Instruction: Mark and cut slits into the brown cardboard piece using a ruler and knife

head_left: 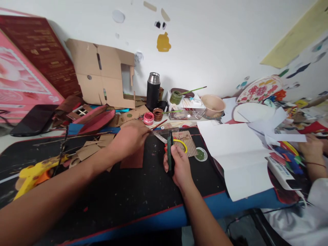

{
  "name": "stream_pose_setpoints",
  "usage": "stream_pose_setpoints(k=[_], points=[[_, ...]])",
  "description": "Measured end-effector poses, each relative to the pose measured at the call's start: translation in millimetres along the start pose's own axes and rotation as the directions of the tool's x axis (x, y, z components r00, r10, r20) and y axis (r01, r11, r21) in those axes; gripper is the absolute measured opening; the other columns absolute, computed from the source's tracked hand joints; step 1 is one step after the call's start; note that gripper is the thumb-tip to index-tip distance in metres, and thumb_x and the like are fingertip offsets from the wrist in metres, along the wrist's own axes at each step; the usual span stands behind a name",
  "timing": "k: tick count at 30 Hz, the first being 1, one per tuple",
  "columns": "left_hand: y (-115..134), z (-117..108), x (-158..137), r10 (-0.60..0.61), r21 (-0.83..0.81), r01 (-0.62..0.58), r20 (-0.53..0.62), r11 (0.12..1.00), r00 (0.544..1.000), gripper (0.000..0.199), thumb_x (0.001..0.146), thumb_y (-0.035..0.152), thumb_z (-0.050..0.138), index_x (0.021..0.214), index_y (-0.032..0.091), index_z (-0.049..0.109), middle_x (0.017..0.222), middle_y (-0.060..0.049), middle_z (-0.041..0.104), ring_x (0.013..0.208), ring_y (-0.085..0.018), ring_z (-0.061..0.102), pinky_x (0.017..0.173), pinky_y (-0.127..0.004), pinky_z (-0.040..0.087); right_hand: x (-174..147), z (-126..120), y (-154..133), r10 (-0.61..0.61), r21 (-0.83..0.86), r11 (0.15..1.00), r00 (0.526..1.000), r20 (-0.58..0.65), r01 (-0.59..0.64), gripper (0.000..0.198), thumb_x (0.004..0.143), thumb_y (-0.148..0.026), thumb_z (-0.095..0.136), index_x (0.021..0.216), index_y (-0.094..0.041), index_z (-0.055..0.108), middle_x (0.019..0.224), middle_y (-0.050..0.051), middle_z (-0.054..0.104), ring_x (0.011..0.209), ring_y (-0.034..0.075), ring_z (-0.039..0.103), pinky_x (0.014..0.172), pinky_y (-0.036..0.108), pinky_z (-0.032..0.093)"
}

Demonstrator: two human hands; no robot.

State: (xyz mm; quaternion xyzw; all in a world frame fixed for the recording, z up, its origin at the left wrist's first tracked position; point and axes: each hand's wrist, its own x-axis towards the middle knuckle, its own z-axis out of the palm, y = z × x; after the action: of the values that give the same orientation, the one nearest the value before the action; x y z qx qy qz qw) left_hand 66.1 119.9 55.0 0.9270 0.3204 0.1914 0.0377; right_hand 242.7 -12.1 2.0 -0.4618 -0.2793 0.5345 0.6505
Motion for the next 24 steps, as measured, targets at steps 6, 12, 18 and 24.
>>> stream_pose_setpoints(k=[6, 12, 18, 24], points=[[-10.1, -26.1, -39.6, -0.209, -0.234, 0.239, 0.146, 0.942, 0.967, 0.034, 0.101, 0.037, 0.051, 0.115, 0.027, 0.080, 0.109, -0.001, 0.085, 0.095, -0.022, 0.079, 0.086, -0.031, 0.061, -2.0, -2.5, -1.5, 0.007, 0.031, 1.000, 1.000, -0.024, -0.006, 0.047, 0.088, -0.066, 0.075, 0.091, -0.021, 0.065, 0.059, -0.005, 0.060, 0.038, 0.009, 0.047, 0.033, 0.020, 0.036], [0.8, -37.6, -65.7, -0.271, -0.422, 0.311, 0.154, 0.852, 0.950, 0.037, 0.101, 0.046, 0.054, 0.124, 0.028, 0.078, 0.120, -0.003, 0.083, 0.104, -0.025, 0.077, 0.094, -0.037, 0.061, -2.3, -2.7, -2.7, -0.008, 0.049, 0.999, 1.000, 0.023, 0.007, 0.048, 0.089, -0.068, 0.075, 0.088, -0.022, 0.062, 0.058, -0.006, 0.057, 0.039, 0.009, 0.046, 0.034, 0.020, 0.035], [17.9, -35.2, -84.6, -0.156, -0.272, 0.148, -0.009, 0.951, 0.988, 0.031, 0.105, 0.036, 0.051, 0.117, 0.025, 0.077, 0.112, -0.005, 0.083, 0.098, -0.022, 0.077, 0.087, -0.035, 0.062, -1.4, -2.7, -3.3, -0.038, 0.057, 0.998, 0.999, 0.037, 0.036, 0.044, 0.088, -0.063, 0.078, 0.091, -0.022, 0.063, 0.060, -0.006, 0.057, 0.039, 0.009, 0.045, 0.035, 0.020, 0.034], [19.6, -37.8, -96.4, 0.092, 0.063, -0.086, -0.102, 0.994, 0.991, 0.032, 0.102, 0.020, 0.051, 0.121, 0.023, 0.077, 0.102, -0.008, 0.082, 0.089, -0.024, 0.074, 0.082, -0.040, 0.058, -2.9, -4.3, -3.9, -0.015, -0.007, 1.000, 0.998, 0.067, 0.016, 0.040, 0.087, -0.055, 0.081, 0.104, -0.022, 0.067, 0.061, -0.008, 0.057, 0.040, 0.009, 0.046, 0.037, 0.020, 0.036]])
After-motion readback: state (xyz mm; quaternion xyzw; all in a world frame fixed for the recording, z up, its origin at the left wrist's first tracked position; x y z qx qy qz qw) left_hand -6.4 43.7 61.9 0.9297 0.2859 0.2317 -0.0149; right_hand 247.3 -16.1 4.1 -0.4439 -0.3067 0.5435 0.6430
